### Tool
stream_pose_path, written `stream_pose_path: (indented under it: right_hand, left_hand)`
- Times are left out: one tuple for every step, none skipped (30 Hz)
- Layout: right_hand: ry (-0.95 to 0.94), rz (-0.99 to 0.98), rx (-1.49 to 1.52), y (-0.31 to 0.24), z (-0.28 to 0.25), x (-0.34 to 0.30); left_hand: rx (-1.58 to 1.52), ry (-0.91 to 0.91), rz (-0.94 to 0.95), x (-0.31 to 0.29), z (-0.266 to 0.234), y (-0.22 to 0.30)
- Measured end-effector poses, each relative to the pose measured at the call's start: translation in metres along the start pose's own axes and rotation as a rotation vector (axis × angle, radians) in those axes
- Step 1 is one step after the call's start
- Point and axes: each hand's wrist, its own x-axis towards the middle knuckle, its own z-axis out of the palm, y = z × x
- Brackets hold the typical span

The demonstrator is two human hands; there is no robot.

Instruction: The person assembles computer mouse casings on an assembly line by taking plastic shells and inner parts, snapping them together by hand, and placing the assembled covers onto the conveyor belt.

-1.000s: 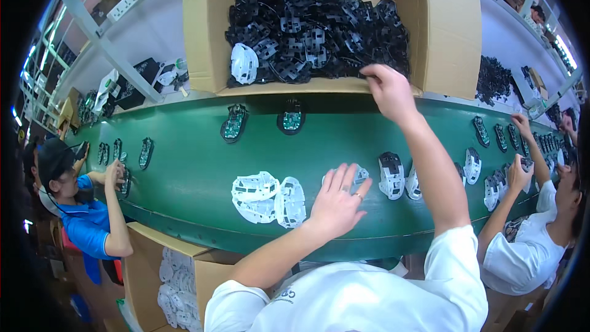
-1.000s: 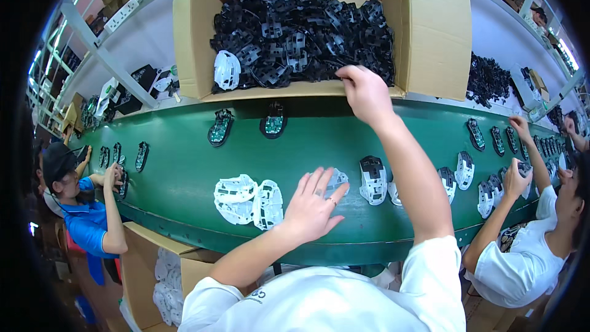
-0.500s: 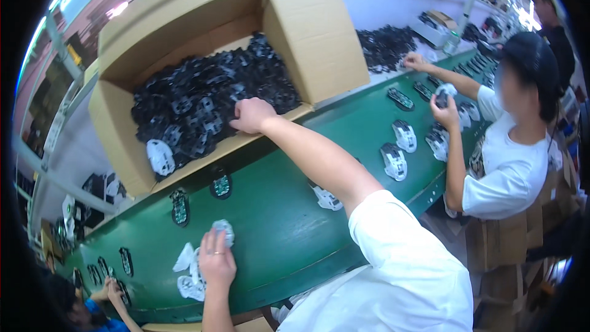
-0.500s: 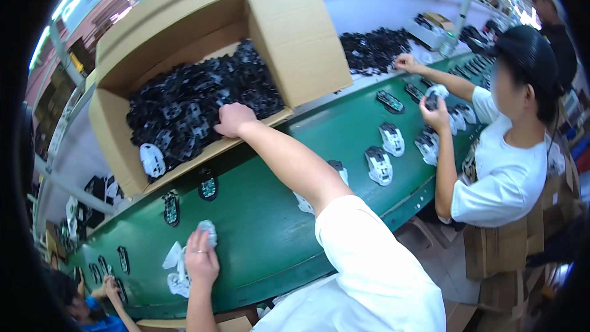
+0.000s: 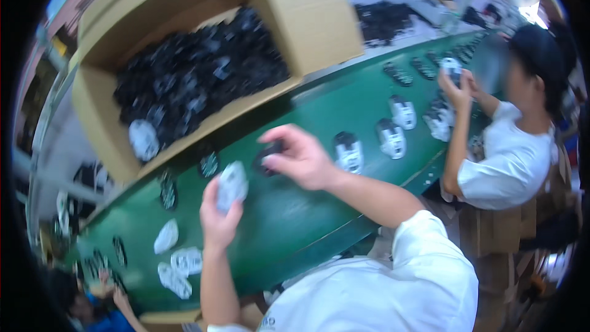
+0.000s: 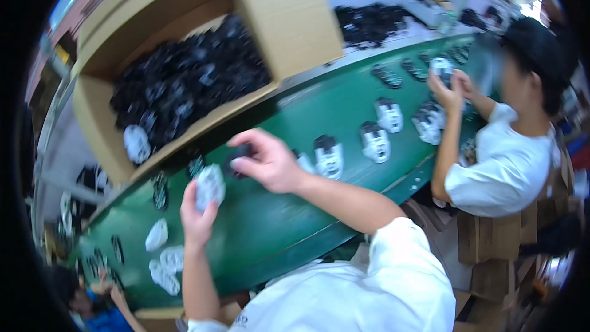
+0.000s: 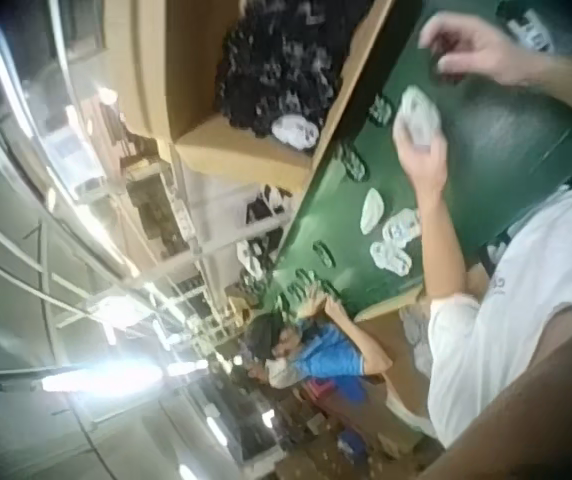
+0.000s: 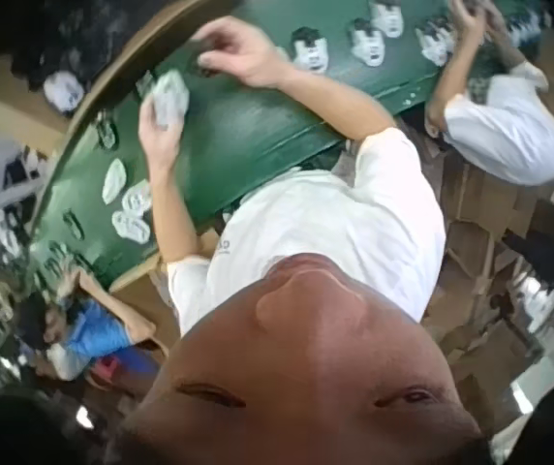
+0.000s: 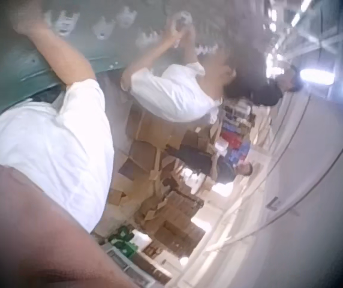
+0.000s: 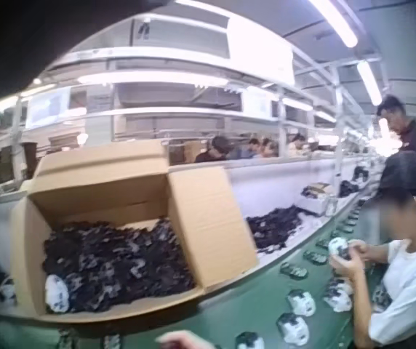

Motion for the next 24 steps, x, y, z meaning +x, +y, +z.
stream_pose_path:
  right_hand:
    - [0.073,-0.022,0.022,0.001,-0.009,-0.011]
    - [0.177,-0.039,0.064,-0.001,-0.012,-0.020]
    - [0.197,0.018,0.142,0.000,-0.020,-0.028]
    - [0.203,0.016,0.163,0.002,-0.025,-0.034]
    - [0.175,0.050,0.190,0.006,-0.026,-0.036]
    - [0.171,0.070,0.187,0.013,-0.033,-0.039]
    - [0.181,0.091,0.181,0.016,-0.032,-0.042]
    - [0.183,0.075,0.096,0.018,-0.031,-0.042]
    - [0.180,0.063,-0.003,0.019,-0.030,-0.043]
    - [0.184,0.048,-0.103,0.017,-0.024,-0.044]
    - [0.169,0.010,-0.133,0.022,-0.022,-0.046]
    - [0.129,-0.039,-0.280,0.024,-0.023,-0.048]
    - [0.085,-0.090,-0.425,0.024,-0.022,-0.048]
    - [0.035,-0.206,-0.758,0.014,-0.020,-0.044]
    - [0.031,-0.200,-0.754,0.018,-0.019,-0.046]
    - [0.087,-0.108,-0.580,0.021,-0.018,-0.050]
    - [0.141,-0.016,-0.406,0.024,-0.019,-0.054]
    - [0.141,0.049,-0.242,0.025,-0.022,-0.056]
    - [0.180,0.124,-0.059,0.024,-0.022,-0.056]
    - [0.219,0.198,0.123,0.022,-0.022,-0.055]
    - [0.236,0.275,0.236,0.022,-0.021,-0.054]
    - [0.228,0.325,0.323,0.025,-0.020,-0.055]
    - [0.221,0.373,0.410,0.029,-0.018,-0.055]
    - [0.196,0.406,0.450,0.030,-0.016,-0.056]
  left_hand:
    - [-0.063,-0.042,0.062,0.014,0.018,-0.005]
    - [-0.203,-0.097,0.081,0.025,0.039,-0.006]
    - [-0.254,-0.157,0.080,0.030,0.050,-0.016]
    - [-0.504,-0.213,0.005,0.032,0.068,-0.009]
    - [-0.588,-0.191,0.044,0.030,0.076,-0.022]
    - [-0.672,-0.200,-0.005,0.028,0.083,-0.028]
    - [-0.744,-0.197,-0.066,0.022,0.083,-0.032]
    - [-0.818,-0.197,-0.126,0.017,0.083,-0.037]
    - [-0.830,-0.171,-0.146,0.014,0.082,-0.040]
    - [-0.832,-0.165,-0.156,0.013,0.080,-0.042]
    - [-0.815,-0.185,-0.135,0.013,0.078,-0.042]
    - [-0.798,-0.206,-0.114,0.011,0.077,-0.043]
    - [-0.798,-0.200,-0.119,0.010,0.075,-0.046]
    - [-0.779,-0.199,-0.085,0.009,0.073,-0.049]
    - [-0.760,-0.198,-0.051,0.008,0.071,-0.052]
    - [-0.786,-0.219,-0.096,0.008,0.070,-0.050]
    - [-0.788,-0.216,-0.099,0.007,0.070,-0.049]
    - [-0.828,-0.236,-0.127,0.006,0.070,-0.048]
    - [-0.868,-0.253,-0.153,0.005,0.071,-0.045]
    - [-0.840,-0.235,-0.120,0.006,0.075,-0.040]
    - [-0.841,-0.229,-0.123,0.004,0.077,-0.043]
    - [-0.680,-0.182,-0.034,0.002,0.081,-0.045]
    - [-0.518,-0.136,0.053,0.001,0.082,-0.046]
    - [-0.355,-0.111,0.169,0.001,0.084,-0.045]
